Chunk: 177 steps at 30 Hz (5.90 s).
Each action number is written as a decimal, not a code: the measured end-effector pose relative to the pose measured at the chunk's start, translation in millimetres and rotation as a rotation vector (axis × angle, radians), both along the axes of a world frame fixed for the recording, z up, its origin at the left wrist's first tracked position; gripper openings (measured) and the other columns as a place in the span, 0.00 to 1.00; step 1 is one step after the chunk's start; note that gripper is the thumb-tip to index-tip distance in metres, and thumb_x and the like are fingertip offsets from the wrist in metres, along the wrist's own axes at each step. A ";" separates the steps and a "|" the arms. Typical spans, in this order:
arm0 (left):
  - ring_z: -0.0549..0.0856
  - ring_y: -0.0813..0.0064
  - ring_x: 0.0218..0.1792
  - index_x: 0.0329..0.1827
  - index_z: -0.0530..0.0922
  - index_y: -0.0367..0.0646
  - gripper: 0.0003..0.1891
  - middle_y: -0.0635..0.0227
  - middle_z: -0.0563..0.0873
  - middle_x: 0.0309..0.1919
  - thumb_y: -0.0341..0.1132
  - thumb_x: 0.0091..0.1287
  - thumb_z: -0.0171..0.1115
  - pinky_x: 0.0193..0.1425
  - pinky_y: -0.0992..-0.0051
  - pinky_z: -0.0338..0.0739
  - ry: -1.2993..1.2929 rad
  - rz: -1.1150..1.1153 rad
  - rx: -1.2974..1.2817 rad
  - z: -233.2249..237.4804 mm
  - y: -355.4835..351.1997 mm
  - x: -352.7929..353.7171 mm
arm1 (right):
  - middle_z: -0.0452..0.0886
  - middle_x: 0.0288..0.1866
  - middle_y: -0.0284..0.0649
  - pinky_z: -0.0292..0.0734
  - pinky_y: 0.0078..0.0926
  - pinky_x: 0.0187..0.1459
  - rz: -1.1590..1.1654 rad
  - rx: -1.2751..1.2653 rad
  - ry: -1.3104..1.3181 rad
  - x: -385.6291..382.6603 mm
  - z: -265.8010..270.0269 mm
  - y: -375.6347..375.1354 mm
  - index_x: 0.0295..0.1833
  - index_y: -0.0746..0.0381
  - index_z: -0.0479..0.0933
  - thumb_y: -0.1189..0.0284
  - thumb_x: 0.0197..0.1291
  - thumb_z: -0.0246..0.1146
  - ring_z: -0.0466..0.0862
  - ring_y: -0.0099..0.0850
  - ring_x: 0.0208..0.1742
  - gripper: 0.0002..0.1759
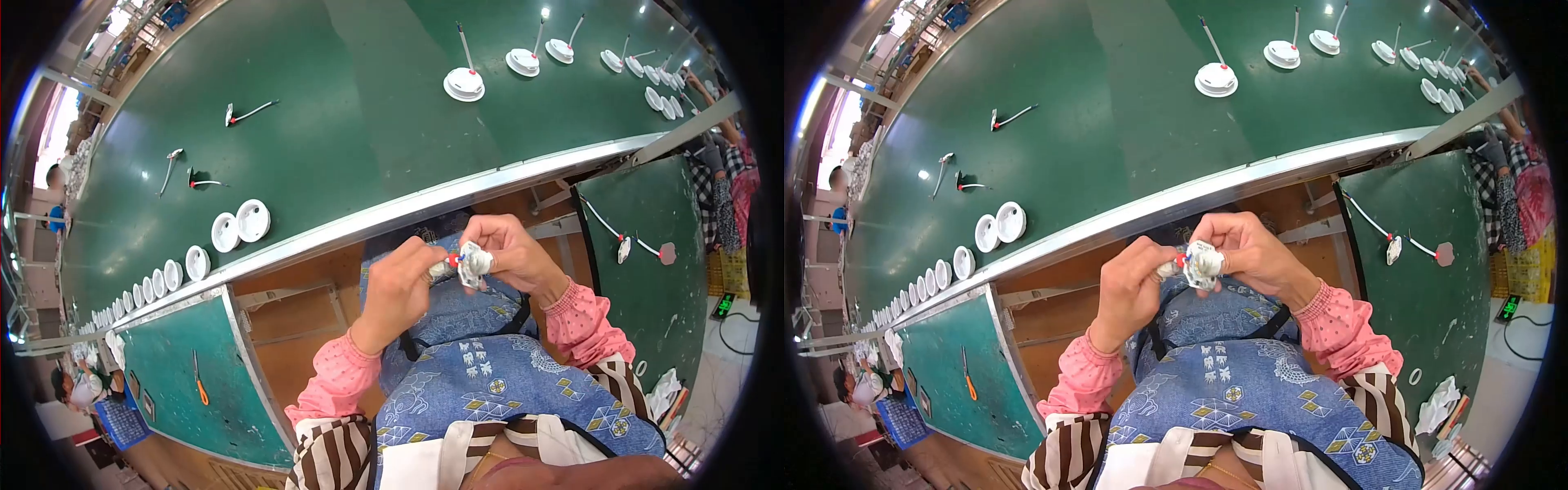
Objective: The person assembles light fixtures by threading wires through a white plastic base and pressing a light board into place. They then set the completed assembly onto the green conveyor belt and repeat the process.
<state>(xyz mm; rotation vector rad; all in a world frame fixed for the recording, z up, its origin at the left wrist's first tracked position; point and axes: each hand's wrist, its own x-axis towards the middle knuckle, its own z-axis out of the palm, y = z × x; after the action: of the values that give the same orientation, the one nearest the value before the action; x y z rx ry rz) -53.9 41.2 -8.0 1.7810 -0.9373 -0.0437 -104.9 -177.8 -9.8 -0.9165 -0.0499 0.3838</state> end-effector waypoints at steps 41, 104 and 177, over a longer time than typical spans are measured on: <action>0.81 0.52 0.50 0.72 0.72 0.39 0.50 0.56 0.80 0.48 0.55 0.47 0.81 0.53 0.55 0.76 -0.277 0.617 0.621 -22.0 49.2 97.7 | 0.79 0.37 0.39 0.70 0.21 0.32 -0.398 -0.017 -0.216 20.3 16.5 -11.0 0.48 0.63 0.75 0.70 0.67 0.71 0.82 0.30 0.35 0.13; 0.86 0.64 0.56 0.71 0.71 0.36 0.40 0.56 0.82 0.56 0.16 0.50 0.73 0.57 0.68 0.85 0.034 0.056 -0.062 -12.0 -24.7 -0.1 | 0.81 0.37 0.47 0.78 0.49 0.37 -0.453 -1.113 -0.753 2.5 30.0 11.0 0.41 0.66 0.79 0.82 0.50 0.60 0.84 0.53 0.37 0.11; 0.82 0.78 0.37 0.53 0.86 0.39 0.10 0.65 0.86 0.35 0.25 0.74 0.58 0.42 0.75 0.76 0.701 -0.130 0.017 -12.1 23.2 -29.5 | 0.80 0.57 0.45 0.81 0.33 0.57 -0.095 -0.967 -0.514 -16.4 15.4 23.3 0.65 0.62 0.76 0.82 0.43 0.75 0.84 0.41 0.56 0.38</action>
<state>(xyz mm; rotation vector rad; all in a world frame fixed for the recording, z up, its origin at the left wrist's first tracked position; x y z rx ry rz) -83.3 64.4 -20.1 1.5436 -0.5324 -0.7124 -121.3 -154.5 5.6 -1.9520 -0.3088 0.0495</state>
